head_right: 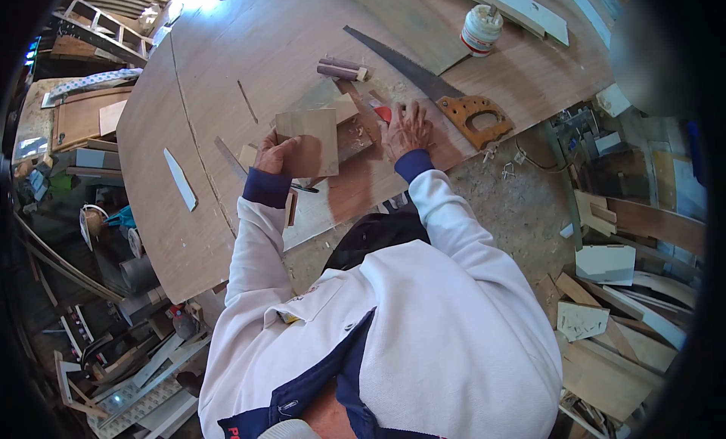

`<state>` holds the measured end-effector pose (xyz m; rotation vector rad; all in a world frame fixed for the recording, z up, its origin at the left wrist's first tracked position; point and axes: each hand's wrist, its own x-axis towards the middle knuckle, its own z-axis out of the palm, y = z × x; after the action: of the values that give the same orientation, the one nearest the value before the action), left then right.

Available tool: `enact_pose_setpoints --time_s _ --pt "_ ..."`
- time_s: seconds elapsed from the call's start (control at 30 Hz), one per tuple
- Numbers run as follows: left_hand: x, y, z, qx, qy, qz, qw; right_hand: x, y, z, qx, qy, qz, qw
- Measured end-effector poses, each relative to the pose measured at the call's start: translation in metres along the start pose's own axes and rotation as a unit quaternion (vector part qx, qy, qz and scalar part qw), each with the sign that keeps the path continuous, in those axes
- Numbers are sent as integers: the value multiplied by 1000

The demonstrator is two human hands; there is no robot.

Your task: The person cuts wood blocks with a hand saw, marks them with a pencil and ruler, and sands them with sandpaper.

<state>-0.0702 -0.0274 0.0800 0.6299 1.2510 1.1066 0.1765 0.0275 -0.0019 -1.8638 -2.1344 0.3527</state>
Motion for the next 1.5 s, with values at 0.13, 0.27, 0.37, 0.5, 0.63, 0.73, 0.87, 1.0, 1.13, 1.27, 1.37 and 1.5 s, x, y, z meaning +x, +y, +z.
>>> enact_pose_setpoints --time_s 0.13,0.27,0.37,0.5,0.63,0.73,0.87,1.0,1.13,1.27,1.37,1.5 --pt "-1 -5 -3 6 0 17 1000 14 -16 -20 86 81 -34 992" --pt "-4 0 7 0 12 16 1000 24 -48 -61 410 -121 -82 900" --pt "2 -8 2 13 7 40 999 12 -58 -41 479 -160 -51 862" --pt "-9 -6 20 322 149 109 928 4 -71 -31 577 -117 5 809" --pt "-16 -8 21 373 46 158 913 4 -85 -46 543 -179 16 820" --pt "-15 -8 15 329 7 139 934 8 -89 -59 470 -183 -29 863" --pt "-28 1 15 1 -14 54 998 56 -68 -31 471 -99 -81 873" --pt "-36 -10 4 -150 -73 50 985 111 -59 7 113 -21 -82 990" --pt "-42 -5 14 -272 -114 93 951 134 -64 22 36 -98 -98 990" --pt "-47 -4 17 -324 -97 96 936 158 -63 30 -16 -130 -127 983" --pt "-41 -9 11 -319 -86 101 938 166 -64 26 -7 -125 -149 981" --pt "-28 -20 4 -271 -60 128 952 109 -88 -23 309 -116 -83 940"
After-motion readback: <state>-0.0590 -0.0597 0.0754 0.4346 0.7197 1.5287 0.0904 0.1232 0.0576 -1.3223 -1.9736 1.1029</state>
